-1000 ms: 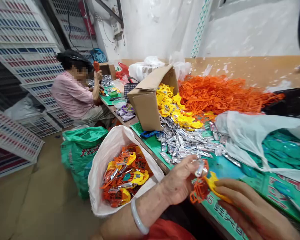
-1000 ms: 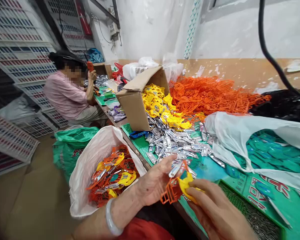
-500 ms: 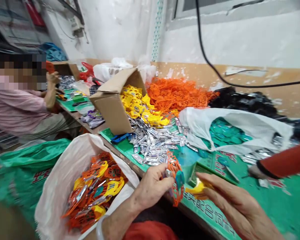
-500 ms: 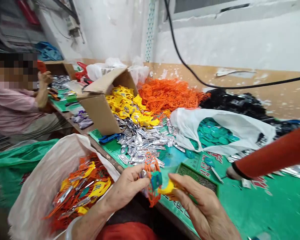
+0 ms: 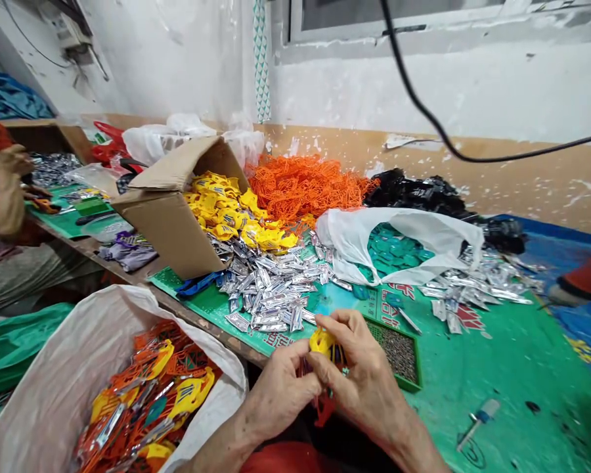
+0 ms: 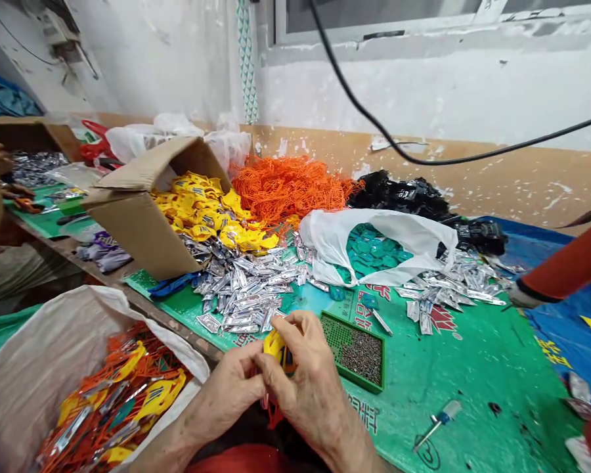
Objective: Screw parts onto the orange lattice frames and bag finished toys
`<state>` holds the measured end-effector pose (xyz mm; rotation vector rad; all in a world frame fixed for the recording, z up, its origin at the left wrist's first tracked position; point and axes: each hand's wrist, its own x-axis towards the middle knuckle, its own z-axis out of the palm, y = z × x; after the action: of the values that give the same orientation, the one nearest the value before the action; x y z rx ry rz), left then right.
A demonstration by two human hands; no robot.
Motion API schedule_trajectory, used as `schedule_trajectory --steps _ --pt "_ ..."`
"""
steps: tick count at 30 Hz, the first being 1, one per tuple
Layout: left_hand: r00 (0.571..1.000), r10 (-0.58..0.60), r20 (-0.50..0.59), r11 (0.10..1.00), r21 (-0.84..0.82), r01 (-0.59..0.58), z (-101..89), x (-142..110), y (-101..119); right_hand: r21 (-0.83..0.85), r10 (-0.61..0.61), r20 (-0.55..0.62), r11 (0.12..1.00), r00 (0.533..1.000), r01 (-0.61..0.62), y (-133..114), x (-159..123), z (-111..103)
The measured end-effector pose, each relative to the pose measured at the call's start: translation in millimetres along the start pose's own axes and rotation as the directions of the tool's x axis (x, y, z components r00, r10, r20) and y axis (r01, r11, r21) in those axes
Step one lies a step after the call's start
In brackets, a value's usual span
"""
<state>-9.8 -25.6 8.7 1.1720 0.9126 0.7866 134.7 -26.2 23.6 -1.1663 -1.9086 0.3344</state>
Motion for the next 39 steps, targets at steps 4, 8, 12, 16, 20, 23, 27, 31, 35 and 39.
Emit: schedule_trajectory --steps 4,8,12,16,20,23,27,31,35,39 --pt "0.980 0.153 -0.128 0.955 0.275 -0.113 3.1 0 2 -0.174 0.091 -0.166 0.977 0.982 -0.120 -2 -13 7" --pt "0.931 0.346 -0.116 0.833 0.494 -0.248 3.6 0 6 -0.141 0.143 -0.177 0.976 0.974 -0.169 -4 -22 7" --pt "0.921 0.386 -0.048 0.787 0.539 -0.302 3.6 -2 2 0.027 0.287 -0.152 0.958 0.946 -0.286 -5 -25 3" --pt "0.937 0.350 0.006 0.776 0.558 -0.294 2.1 -5 -3 0.303 0.504 -0.038 0.829 0.863 -0.471 1 -27 -9" --pt "0.936 0.350 0.028 0.757 0.581 -0.300 0.2 -5 -8 0.659 0.566 0.015 0.615 0.824 -0.433 18 -37 -19" --pt "0.918 0.393 0.046 0.731 0.590 -0.342 1.6 -4 -9 0.792 0.554 0.049 0.486 0.831 -0.371 28 -45 -19" --pt "0.856 0.482 0.188 0.562 0.683 -0.466 5.8 -3 -5 0.849 0.534 0.035 0.430 0.845 -0.307 34 -54 -11" --pt "0.801 0.497 0.335 0.391 0.737 -0.551 8.1 -2 -1 0.881 0.530 -0.006 0.403 0.848 -0.246 34 -59 -6" --pt "0.764 0.526 0.374 0.304 0.756 -0.580 8.3 0 -9 0.922 0.553 -0.025 0.335 0.833 -0.195 35 -63 -2" --pt "0.730 0.566 0.382 0.266 0.754 -0.601 8.8 -1 -15 0.948 0.554 -0.002 0.266 0.833 -0.175 36 -66 1"
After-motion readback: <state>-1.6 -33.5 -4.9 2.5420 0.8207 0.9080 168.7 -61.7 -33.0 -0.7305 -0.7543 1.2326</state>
